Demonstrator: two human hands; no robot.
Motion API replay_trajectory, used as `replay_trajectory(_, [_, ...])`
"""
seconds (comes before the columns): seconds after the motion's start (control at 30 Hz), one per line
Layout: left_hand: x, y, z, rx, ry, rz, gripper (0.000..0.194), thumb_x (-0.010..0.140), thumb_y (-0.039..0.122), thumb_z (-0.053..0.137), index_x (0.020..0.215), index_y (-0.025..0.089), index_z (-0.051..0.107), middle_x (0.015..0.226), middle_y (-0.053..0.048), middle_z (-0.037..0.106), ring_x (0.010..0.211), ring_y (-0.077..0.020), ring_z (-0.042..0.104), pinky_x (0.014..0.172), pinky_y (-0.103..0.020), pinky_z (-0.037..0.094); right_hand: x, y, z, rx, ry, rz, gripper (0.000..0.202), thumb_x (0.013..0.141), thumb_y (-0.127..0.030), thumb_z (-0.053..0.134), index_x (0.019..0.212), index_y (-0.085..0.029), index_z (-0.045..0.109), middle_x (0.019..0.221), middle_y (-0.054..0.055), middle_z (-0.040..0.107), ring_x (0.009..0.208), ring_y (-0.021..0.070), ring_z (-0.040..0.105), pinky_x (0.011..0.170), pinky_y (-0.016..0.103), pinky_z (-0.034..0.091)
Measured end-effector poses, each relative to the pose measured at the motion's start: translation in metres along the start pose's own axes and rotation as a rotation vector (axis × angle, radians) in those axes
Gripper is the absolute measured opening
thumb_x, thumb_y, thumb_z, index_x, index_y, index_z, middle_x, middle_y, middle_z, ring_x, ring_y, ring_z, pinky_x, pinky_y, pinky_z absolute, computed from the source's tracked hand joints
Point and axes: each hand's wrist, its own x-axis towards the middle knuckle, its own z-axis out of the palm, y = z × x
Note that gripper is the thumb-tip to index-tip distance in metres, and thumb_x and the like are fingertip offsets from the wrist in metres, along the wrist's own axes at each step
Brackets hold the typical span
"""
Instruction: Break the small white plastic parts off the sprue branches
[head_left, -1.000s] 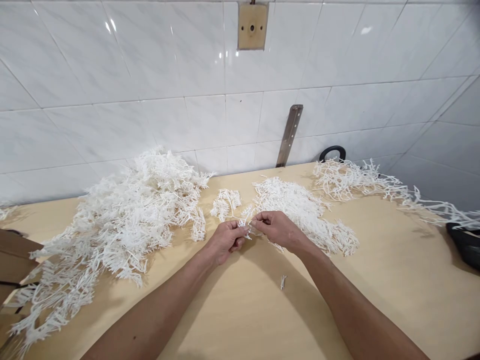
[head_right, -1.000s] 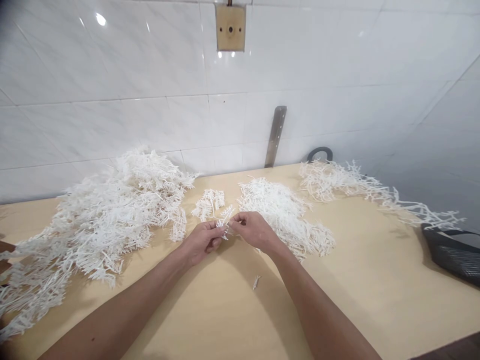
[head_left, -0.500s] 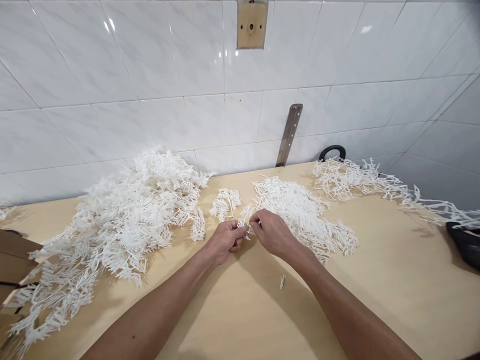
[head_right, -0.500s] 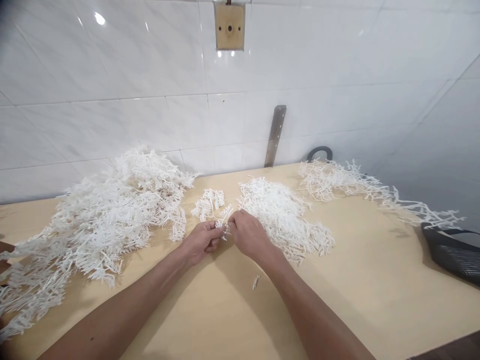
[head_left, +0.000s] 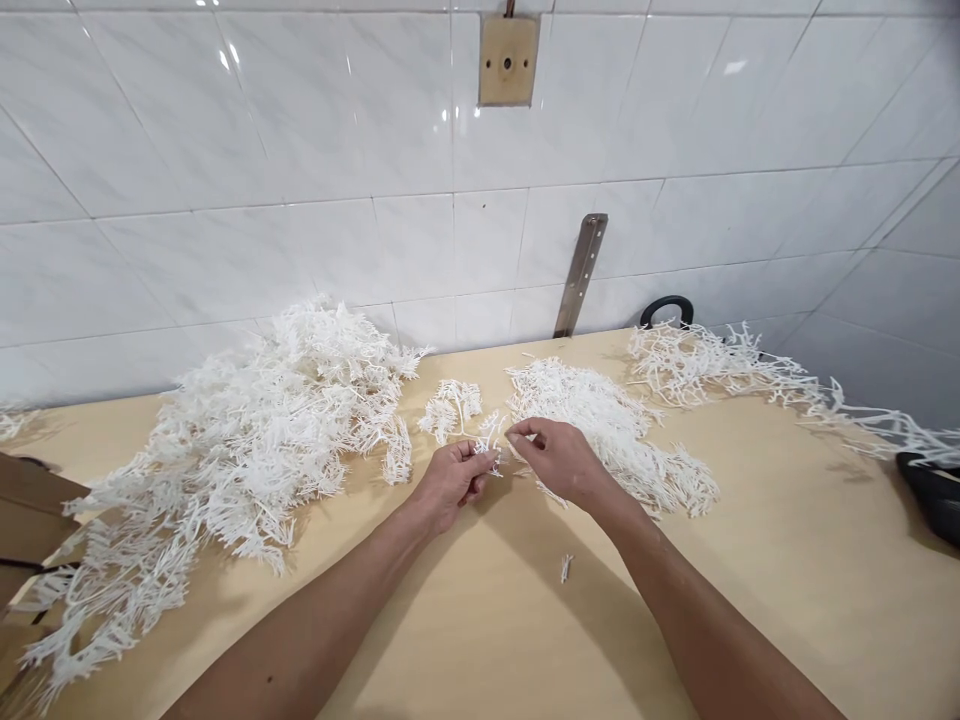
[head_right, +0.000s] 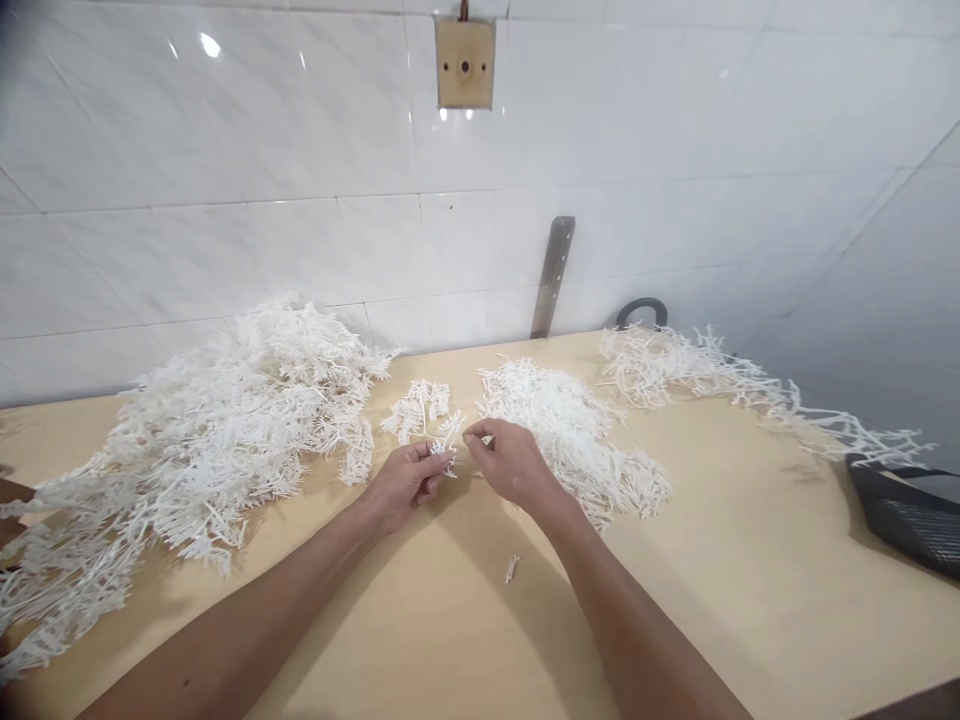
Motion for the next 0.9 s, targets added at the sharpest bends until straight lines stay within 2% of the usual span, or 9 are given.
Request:
replay_trajectory(0.1, [0.001, 0.0, -0.001, -0.007, -0.008, -0.002, 0.042, 0.064, 0.047, 0.08, 0.071, 0.018, 0.05, 0.048, 0.007, 0.045, 0.041, -0.0044, 0.031, 0.042, -0.022, 0.015, -0.002, -0.005, 0.002, 0.09, -0.134, -0.012, 0.03, 0.088, -0.039, 0.05, 0.087, -0.02, 0.073, 0.073, 0.002, 0.068, 0.063, 0.0166, 0.056, 0.059, 0.028, 0.039])
replay_trajectory(0.3, [0.002, 0.0, -0.001, -0.001, -0.005, -0.011, 0.041, 0.065, 0.046, 0.079, 0.07, 0.019, 0.049, 0.046, 0.008, 0.043, 0.039, -0.0041, 0.029, 0.042, -0.023, 0.012, -0.003, -0.002, 0.004, 0.162, -0.172, 0.033, 0.027, 0.085, -0.04, 0.054, 0.078, -0.019, 0.07, 0.068, 0.0, 0.065, 0.059, 0.0146, 0.053, 0.056, 0.026, 0.038])
replay_trajectory(0.7, [0.002, 0.0, 0.0, -0.038, -0.016, -0.011, 0.04, 0.067, 0.046, 0.078, 0.068, 0.018, 0.049, 0.049, 0.006, 0.044, 0.041, -0.0047, 0.032, 0.043, -0.023, 0.015, -0.004, -0.006, 0.006, 0.024, -0.119, -0.005, 0.022, 0.084, -0.035, 0.055, 0.077, -0.022, 0.071, 0.069, 0.001, 0.067, 0.064, 0.0167, 0.058, 0.061, 0.028, 0.04])
replay_trajectory(0.8, [0.001, -0.001, 0.002, -0.046, -0.012, 0.02, 0.042, 0.066, 0.045, 0.08, 0.067, 0.018, 0.048, 0.048, 0.008, 0.04, 0.041, -0.0039, 0.028, 0.043, -0.022, 0.012, -0.004, -0.007, 0.014, -0.063, -0.062, -0.038, 0.018, 0.084, -0.029, 0.055, 0.077, -0.021, 0.07, 0.075, 0.002, 0.069, 0.065, 0.0162, 0.058, 0.064, 0.028, 0.041])
replay_trajectory(0.9, [-0.001, -0.002, 0.004, -0.047, 0.001, 0.081, 0.042, 0.067, 0.047, 0.079, 0.068, 0.018, 0.049, 0.049, 0.009, 0.037, 0.042, -0.0034, 0.024, 0.044, -0.023, 0.012, -0.002, -0.005, 0.021, -0.261, 0.059, -0.058, 0.017, 0.085, -0.016, 0.051, 0.076, -0.018, 0.065, 0.083, 0.006, 0.068, 0.068, 0.0164, 0.058, 0.066, 0.028, 0.04])
